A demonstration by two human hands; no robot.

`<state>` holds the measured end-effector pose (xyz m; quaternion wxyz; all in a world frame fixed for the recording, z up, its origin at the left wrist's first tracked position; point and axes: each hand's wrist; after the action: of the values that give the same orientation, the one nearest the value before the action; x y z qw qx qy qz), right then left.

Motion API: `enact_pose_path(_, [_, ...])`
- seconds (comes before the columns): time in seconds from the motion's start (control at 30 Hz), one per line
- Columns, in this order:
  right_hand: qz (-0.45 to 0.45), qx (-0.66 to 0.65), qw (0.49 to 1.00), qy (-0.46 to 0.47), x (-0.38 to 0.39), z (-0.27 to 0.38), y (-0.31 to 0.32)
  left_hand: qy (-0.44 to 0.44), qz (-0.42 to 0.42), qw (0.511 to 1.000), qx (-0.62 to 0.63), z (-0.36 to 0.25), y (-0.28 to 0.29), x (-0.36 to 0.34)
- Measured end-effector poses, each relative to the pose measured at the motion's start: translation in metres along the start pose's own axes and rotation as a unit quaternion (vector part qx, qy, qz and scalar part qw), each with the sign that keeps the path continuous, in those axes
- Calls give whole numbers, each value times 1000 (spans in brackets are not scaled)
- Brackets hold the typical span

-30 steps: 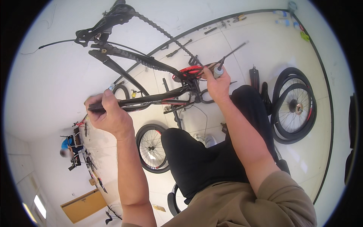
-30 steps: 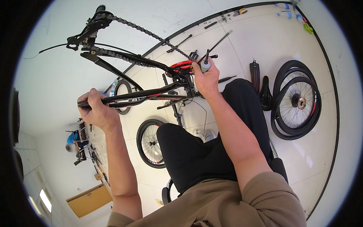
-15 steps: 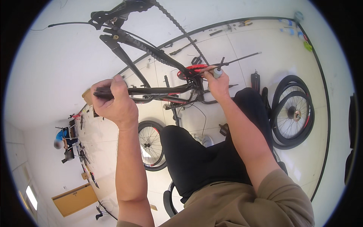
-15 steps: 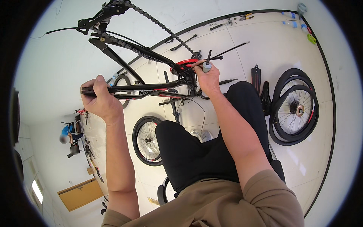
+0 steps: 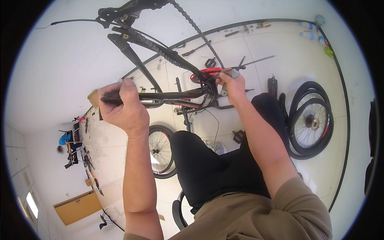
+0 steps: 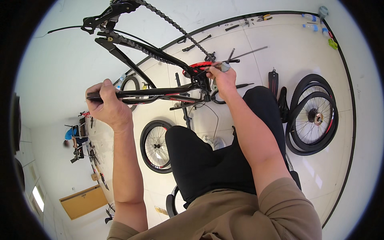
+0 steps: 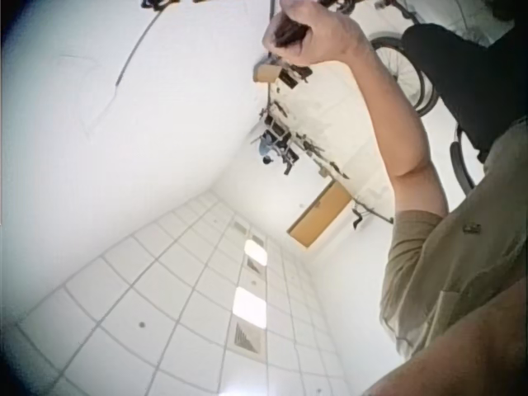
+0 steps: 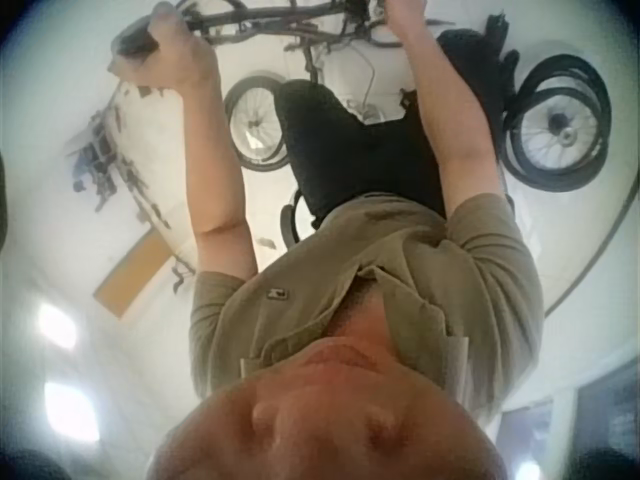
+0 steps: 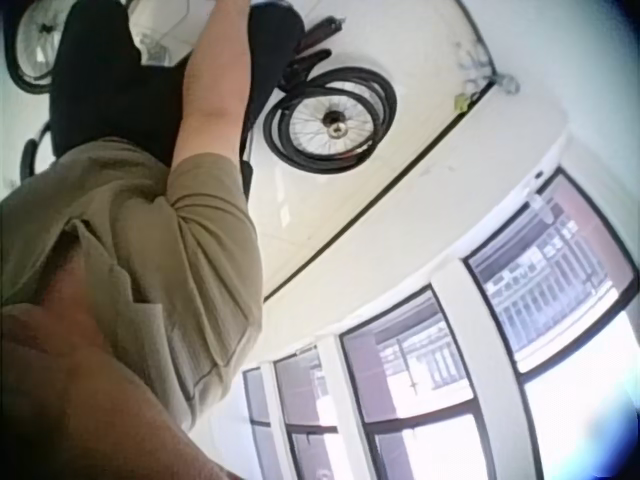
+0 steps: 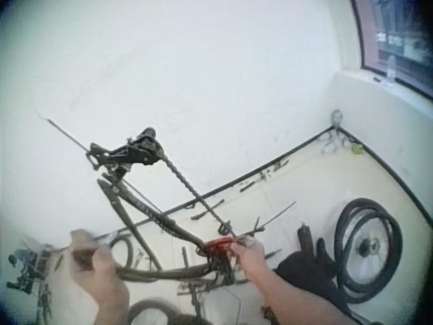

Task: The person adjusts the rear derailleur and cable tension on an inverted bicycle using a screwdriver. They repeatedly tighten and loosen the cable anchor bolt and make small adjustments to the derailleur while the bike remains upside down.

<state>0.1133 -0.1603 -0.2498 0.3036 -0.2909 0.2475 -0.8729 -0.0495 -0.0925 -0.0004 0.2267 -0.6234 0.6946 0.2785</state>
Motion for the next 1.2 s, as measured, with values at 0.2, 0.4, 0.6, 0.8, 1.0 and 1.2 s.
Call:
enact_pose_path(0.2, [39,149,975,160,18,15,-13,-11,-7,1000,3,6,3,0])
enact_pose_path(0.4, [31,168,969,179,17,6,-10,-3,-3,1000,-7,6,3,-3])
enact_pose_path(0.6, [19,69,994,78,9,-4,-9,-12,-13,1000,-4,3,0,-3])
enact_pose_path(0.8, [0,-21,1000,22,13,5,-14,1,-7,1000,-1,4,1,-5])
enact_pose_path(1.0, [9,121,984,134,11,14,-22,-1,-4,1000,-1,2,-2,-3])
enact_pose_path(1.2, [-28,113,990,83,7,5,-19,-9,36,999,-15,14,14,-12])
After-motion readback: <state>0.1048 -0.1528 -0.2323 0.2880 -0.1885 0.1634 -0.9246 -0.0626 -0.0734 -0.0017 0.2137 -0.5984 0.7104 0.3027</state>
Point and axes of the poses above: each hand's wrist, its own x-axis away from the middle knuckle, its own y-axis out of the back of the hand, z = x × y, and after that the axes turned 4 degrees about x, right-handed
